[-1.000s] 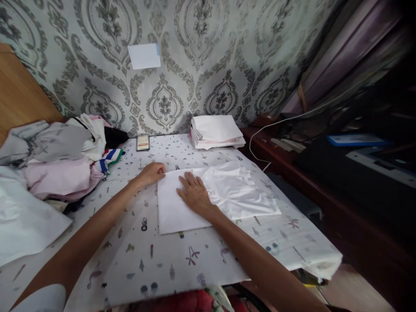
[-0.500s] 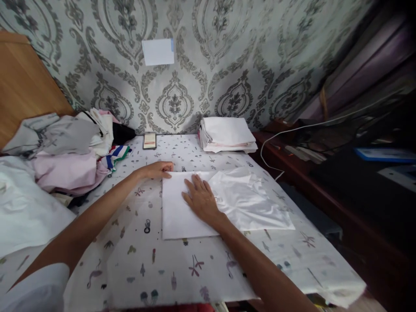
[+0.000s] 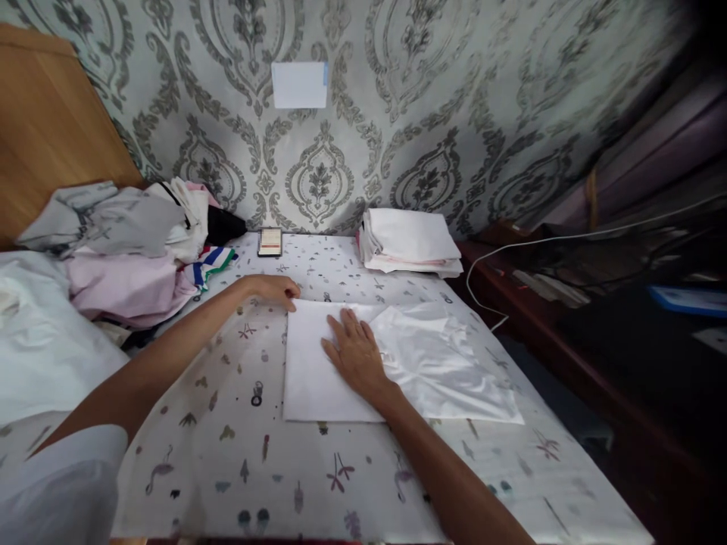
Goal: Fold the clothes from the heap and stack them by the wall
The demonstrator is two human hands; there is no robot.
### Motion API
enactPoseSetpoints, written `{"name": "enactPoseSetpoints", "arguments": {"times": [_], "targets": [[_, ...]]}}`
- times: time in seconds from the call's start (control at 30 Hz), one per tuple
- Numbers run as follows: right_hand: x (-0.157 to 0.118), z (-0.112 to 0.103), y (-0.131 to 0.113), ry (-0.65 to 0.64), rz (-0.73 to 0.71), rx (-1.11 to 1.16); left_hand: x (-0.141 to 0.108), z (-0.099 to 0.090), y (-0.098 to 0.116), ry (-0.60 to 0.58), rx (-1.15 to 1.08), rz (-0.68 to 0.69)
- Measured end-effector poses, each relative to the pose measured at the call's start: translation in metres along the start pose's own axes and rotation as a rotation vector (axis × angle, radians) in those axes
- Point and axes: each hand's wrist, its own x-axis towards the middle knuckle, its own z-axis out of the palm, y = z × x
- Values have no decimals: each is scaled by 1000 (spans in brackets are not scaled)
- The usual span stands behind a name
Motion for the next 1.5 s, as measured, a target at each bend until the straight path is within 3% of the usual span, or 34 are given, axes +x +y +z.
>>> {"name": "enactPoseSetpoints", "arguments": {"times": [0.13,0.3,0.5,0.67,0.83,0.93,1.1,1.23,1.3,1.37,1.5], "targets": [[0,1,1,14,-6,0,-5,-3,-10,99,52,-61],[0,0,0,-14,2,5,-19,4,-19,332,119,-122],[1,-3,-2,-33,2,-6,-19,32,-8,379,115,-62],[0,-3,-3,-23,-2,-16,-12,39,-9,453,202,-133],[0,1,0,17,-17,-19,-26,40,-5,602,303,-243],[0,1,0,9,-21,-11,-38,57,12,661,310,-218],[0,-3,-4,-57,16,27,-61,100,52,573,280,232],[1,-3,-5,-97,31,50,-97,125,88,417,278,427],[0,-4,-5,-110,33,56,-116,137,102,341,377,494],[0,-4,-4,-106,28,63,-130,149,110,306,519,483],[-1,-2,-2,-63,4,79,-139,173,109,371,635,235]]}}
